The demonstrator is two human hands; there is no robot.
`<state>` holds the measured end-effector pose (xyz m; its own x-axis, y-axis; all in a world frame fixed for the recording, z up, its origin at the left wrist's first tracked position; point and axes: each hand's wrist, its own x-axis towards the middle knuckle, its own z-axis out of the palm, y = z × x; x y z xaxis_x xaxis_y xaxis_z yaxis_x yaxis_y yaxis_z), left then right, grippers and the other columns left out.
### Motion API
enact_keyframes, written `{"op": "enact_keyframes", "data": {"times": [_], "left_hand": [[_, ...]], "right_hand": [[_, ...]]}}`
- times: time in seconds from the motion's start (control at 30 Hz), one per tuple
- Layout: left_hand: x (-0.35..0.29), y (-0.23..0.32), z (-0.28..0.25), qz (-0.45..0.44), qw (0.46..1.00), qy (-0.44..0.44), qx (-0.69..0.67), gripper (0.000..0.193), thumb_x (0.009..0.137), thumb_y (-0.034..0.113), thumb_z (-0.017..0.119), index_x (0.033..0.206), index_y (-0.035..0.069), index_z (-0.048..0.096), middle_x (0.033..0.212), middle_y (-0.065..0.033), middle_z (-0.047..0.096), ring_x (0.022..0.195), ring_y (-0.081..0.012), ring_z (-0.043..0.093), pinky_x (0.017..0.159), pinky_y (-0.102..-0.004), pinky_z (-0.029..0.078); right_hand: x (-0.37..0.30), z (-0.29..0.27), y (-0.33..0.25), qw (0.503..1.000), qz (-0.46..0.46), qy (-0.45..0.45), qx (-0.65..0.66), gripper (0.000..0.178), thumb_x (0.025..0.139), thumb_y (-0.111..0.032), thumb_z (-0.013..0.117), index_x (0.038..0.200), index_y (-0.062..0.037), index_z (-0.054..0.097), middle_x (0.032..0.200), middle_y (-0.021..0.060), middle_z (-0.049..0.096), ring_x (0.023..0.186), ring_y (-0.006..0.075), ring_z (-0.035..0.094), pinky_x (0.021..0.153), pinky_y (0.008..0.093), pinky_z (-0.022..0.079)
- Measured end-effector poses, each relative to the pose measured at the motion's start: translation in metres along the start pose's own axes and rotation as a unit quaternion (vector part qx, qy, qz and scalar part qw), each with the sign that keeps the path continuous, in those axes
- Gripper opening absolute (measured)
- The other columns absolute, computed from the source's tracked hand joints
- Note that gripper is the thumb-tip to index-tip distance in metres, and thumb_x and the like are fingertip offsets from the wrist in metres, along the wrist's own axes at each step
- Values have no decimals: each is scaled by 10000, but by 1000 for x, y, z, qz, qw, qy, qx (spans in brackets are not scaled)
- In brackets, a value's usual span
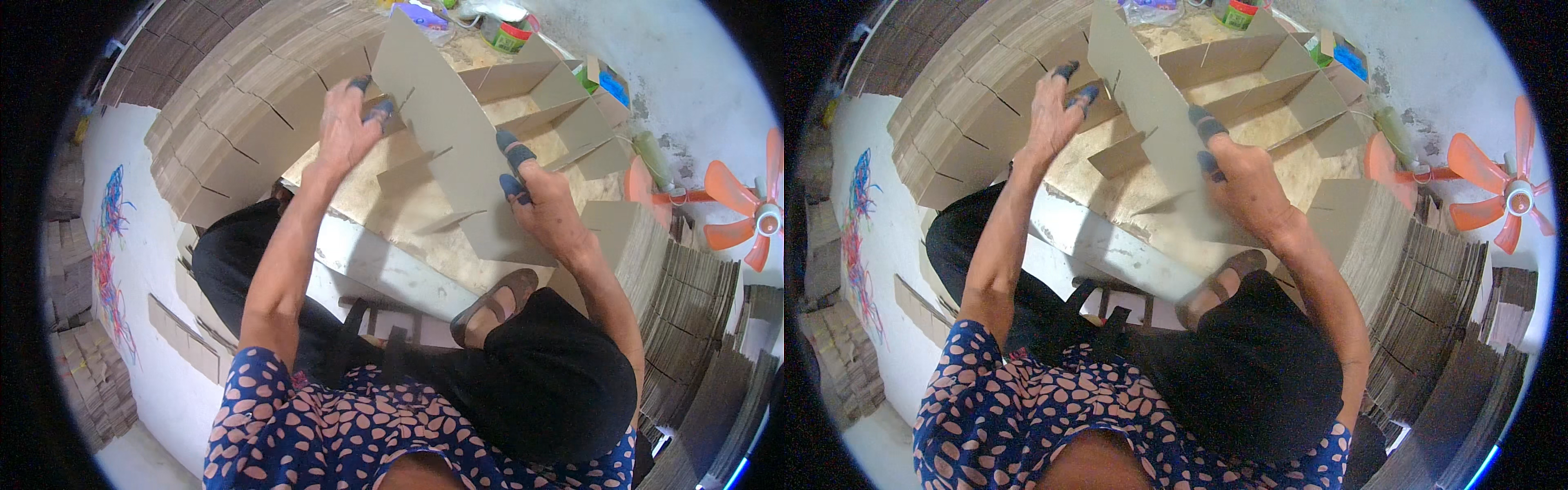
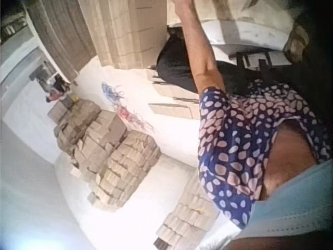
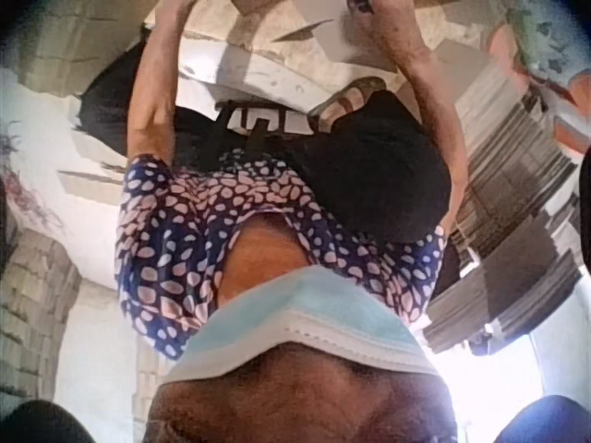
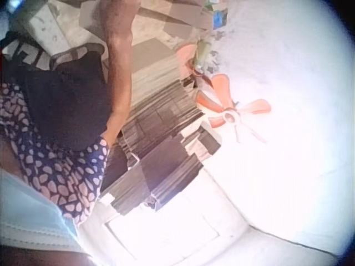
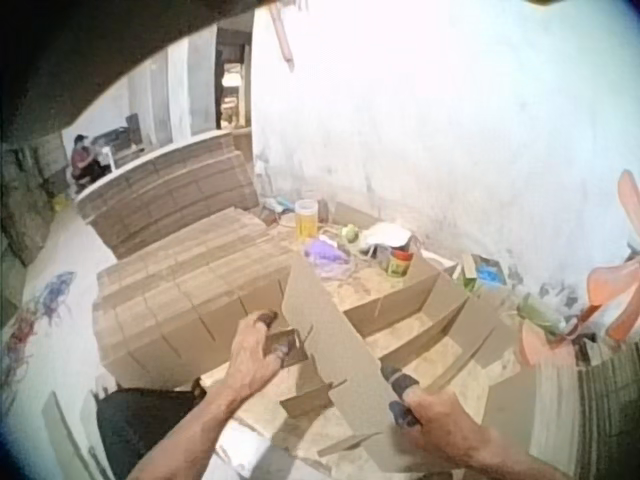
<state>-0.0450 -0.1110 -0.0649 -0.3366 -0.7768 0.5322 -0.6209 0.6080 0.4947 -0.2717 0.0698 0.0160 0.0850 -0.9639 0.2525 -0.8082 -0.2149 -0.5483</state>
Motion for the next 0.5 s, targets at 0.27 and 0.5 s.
{"op": "enact_keyframes", "data": {"times": [0.27, 0.5], "left_hand": [[19, -20, 17, -27, 946, -313, 78, 168, 762, 155, 602, 860, 22, 576, 797, -215, 606, 815, -379, 597, 704, -461, 468], [-9, -26, 20, 53, 986, -120, 102, 236, 763, 164, 590, 938, 6, 604, 1026, -199, 603, 934, -356, 588, 770, -444, 486]], "right_hand": [[-2, 5, -2, 1000, 15, -14, 2, 181, 702, 33, 577, 844, 8, 468, 734, 245, 561, 705, 429, 569, 576, 463, 449], [6, -1, -16, 998, 35, -49, 2, 165, 704, 45, 560, 837, 14, 466, 741, 251, 563, 708, 433, 570, 580, 462, 449]]}}
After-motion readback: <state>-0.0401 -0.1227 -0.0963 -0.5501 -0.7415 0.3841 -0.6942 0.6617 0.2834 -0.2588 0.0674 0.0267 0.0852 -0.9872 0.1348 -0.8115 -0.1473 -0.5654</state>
